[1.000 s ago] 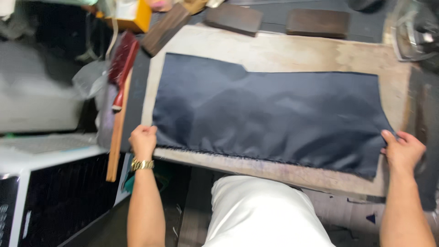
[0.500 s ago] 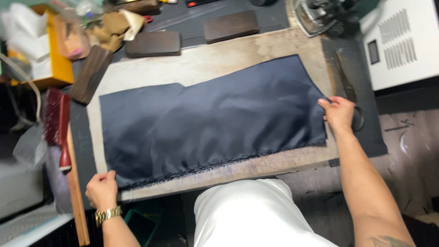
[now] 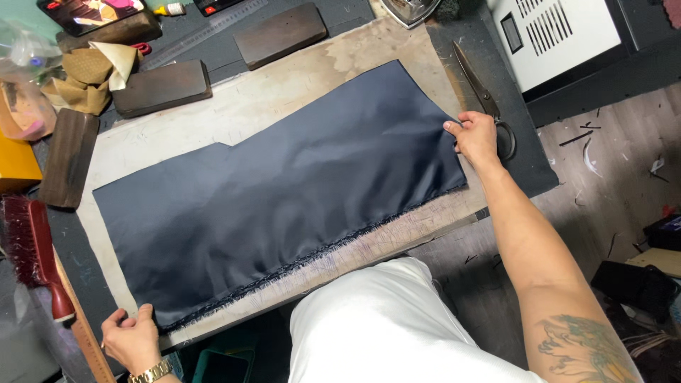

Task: The person irons a piece of dark fabric on a workbench, uses a wooden block to press the fabric, and then lays a paper pattern over it.

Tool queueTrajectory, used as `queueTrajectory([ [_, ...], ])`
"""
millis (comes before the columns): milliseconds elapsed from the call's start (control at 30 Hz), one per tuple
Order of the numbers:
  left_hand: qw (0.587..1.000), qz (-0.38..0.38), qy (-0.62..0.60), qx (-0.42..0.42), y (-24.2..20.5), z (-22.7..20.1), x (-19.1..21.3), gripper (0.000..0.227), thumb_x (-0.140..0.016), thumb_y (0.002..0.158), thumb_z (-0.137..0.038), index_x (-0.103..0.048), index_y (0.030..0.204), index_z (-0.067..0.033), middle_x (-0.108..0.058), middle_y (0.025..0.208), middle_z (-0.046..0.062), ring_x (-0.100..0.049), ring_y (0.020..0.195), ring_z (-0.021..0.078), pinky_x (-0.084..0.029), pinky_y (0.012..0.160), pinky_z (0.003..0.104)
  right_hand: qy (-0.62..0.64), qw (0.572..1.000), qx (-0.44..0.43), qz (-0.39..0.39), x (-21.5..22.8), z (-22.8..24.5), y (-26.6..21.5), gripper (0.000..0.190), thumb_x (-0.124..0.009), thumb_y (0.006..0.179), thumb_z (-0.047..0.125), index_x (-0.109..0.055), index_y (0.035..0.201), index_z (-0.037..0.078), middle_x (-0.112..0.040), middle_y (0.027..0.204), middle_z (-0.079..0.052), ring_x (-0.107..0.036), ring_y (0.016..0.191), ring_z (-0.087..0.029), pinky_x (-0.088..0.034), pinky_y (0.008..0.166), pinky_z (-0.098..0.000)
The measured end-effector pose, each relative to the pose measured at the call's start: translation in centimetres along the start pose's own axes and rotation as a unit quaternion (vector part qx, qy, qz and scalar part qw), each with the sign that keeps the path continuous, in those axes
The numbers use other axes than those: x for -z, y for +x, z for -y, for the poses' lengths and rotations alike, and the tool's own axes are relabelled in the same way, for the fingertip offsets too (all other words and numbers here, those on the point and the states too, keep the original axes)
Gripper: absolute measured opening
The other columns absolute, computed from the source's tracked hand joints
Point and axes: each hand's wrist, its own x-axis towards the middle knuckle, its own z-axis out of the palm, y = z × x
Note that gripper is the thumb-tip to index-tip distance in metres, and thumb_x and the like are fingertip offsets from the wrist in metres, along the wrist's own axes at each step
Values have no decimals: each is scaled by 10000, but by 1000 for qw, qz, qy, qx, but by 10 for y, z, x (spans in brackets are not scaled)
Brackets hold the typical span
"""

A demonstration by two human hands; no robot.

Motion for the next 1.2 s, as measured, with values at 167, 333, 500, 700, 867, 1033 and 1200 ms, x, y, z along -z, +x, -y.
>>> queueTrajectory([
  [167,993,64,-26,91,3,-5,7,445,-877,886,-336,-719,1185,-47,-735,899,133,-668,1034,377,-493,933,516,16,1000,5,-2,-1,-8,5,457,-824,907,271,-673,1260,21,-671,1187,-188,-633,559,-179,-589,474,-291],
  [333,985,68,-84,132,-2,-17,10,269,-863,961,-300,-775,895,-54,-650,712,80,-623,677,260,-552,803,484,-24,999,17,22,3,0,-2,578,-852,877,239,-630,1375,44,-640,1208,-171,-658,671,-186,-611,551,-304],
  [500,997,15,-74,-9,-2,-5,-11,209,-826,896,-292,-800,912,-85,-700,755,91,-648,728,268,-496,765,402,16,1000,16,16,10,-14,2,506,-864,871,233,-665,1297,47,-686,1038,-124,-686,705,-190,-631,570,-338],
  [700,999,-37,-22,5,-14,-24,9,188,-775,795,-294,-777,723,-121,-697,721,123,-645,806,346,-498,753,482,41,994,90,45,-16,-54,44,436,-881,961,198,-641,1294,51,-685,1096,-133,-680,798,-184,-621,582,-350],
  [867,996,-1,-15,92,-18,-49,21,144,-682,805,-239,-744,701,-162,-663,947,127,-652,931,412,-523,733,589,-8,989,144,33,-18,-100,93,500,-900,1024,167,-588,1363,-26,-631,1140,-252,-632,668,-220,-593,517,-339],
  [1033,995,-7,-41,92,-14,-51,15,209,-741,859,-174,-707,1060,-125,-637,1063,141,-628,1035,379,-502,779,533,6,992,113,55,-17,-118,113,576,-835,1093,316,-480,1461,50,-467,877,14,-584,627,-137,-490,512,-266],
  [1200,987,57,-102,108,-8,-60,24,532,-772,874,-287,-585,1323,-70,-664,1195,217,-595,1160,422,-484,911,553,1,991,127,46,-16,-107,102,566,-861,1068,283,-507,1437,39,-534,963,-58,-599,616,-165,-519,517,-281],
])
